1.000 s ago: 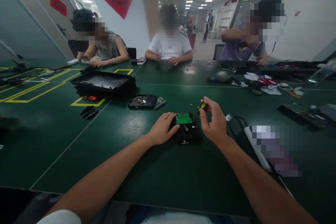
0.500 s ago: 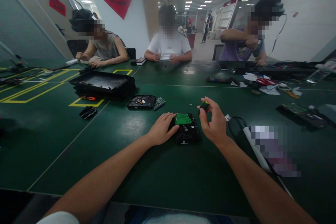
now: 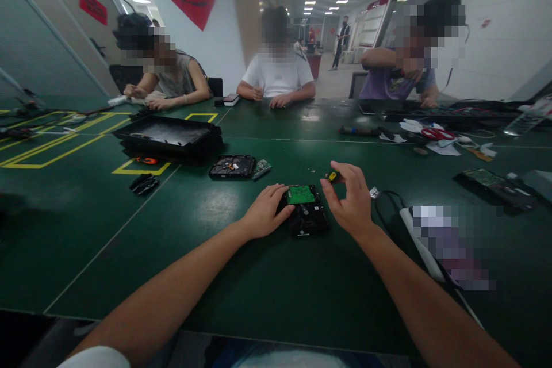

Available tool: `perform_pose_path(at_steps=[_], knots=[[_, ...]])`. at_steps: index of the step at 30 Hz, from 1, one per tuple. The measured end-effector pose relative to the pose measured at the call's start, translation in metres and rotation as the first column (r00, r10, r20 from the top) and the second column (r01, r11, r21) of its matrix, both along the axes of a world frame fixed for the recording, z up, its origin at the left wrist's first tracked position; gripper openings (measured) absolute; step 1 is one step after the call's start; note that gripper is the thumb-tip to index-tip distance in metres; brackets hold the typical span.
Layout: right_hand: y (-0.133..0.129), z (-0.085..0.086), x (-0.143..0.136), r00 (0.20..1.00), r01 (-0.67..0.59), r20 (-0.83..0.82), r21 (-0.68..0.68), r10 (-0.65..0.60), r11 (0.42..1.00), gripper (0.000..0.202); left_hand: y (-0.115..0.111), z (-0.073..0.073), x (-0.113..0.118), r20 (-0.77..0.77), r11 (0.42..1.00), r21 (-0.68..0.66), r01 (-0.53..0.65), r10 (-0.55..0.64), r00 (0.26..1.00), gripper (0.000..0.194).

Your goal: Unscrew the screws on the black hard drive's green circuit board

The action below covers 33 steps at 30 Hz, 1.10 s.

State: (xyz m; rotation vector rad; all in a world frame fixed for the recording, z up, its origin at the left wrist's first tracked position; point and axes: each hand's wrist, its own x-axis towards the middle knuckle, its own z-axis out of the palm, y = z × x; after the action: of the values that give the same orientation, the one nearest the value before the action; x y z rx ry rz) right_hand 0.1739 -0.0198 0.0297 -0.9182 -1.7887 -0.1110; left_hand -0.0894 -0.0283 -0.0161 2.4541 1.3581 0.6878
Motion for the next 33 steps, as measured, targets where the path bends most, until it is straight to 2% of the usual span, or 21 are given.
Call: perform_pose_path(at_steps=[3, 9, 15, 23, 30, 33], knots=[[-0.0009, 0.0017, -0.0005, 0.999, 0.034, 0.022, 0.041, -0.035, 0.999, 0.047, -0.0003, 0.0001, 0.0001, 0.018, 1.000, 0.004, 0.005, -0.005, 1.000, 0.063], [-0.0011, -0.0007, -0.0017, 0.999, -0.050, -0.011, -0.032, 0.049, 0.998, 0.053, 0.0001, -0.0022, 0.0002, 0.032, 1.000, 0.002, -0.021, 0.021, 0.999, 0.062], [-0.0013, 0.0029, 0.0002, 0.999, 0.047, 0.022, 0.068, -0.048, 0.997, 0.043, -0.0003, -0.0039, 0.0004, 0.015, 0.999, -0.007, -0.046, 0.046, 0.999, 0.068], [-0.0004, -0.0050, -0.0011, 0.998, -0.053, -0.041, -0.078, 0.050, 0.996, 0.053, -0.0003, -0.0036, 0.0011, 0.022, 0.999, -0.003, -0.047, 0.047, 0.999, 0.065], [-0.0034, 0.0044, -0.0027, 0.999, 0.031, 0.008, 0.058, -0.031, 0.998, 0.043, -0.0014, -0.0012, 0.0012, 0.015, 0.998, -0.018, -0.053, 0.054, 0.998, 0.066], [-0.0018, 0.0023, -0.0018, 1.000, 0.030, 0.008, 0.029, -0.030, 0.999, 0.048, -0.0012, -0.0016, 0.0009, 0.015, 0.998, -0.024, -0.049, 0.049, 0.999, 0.068]])
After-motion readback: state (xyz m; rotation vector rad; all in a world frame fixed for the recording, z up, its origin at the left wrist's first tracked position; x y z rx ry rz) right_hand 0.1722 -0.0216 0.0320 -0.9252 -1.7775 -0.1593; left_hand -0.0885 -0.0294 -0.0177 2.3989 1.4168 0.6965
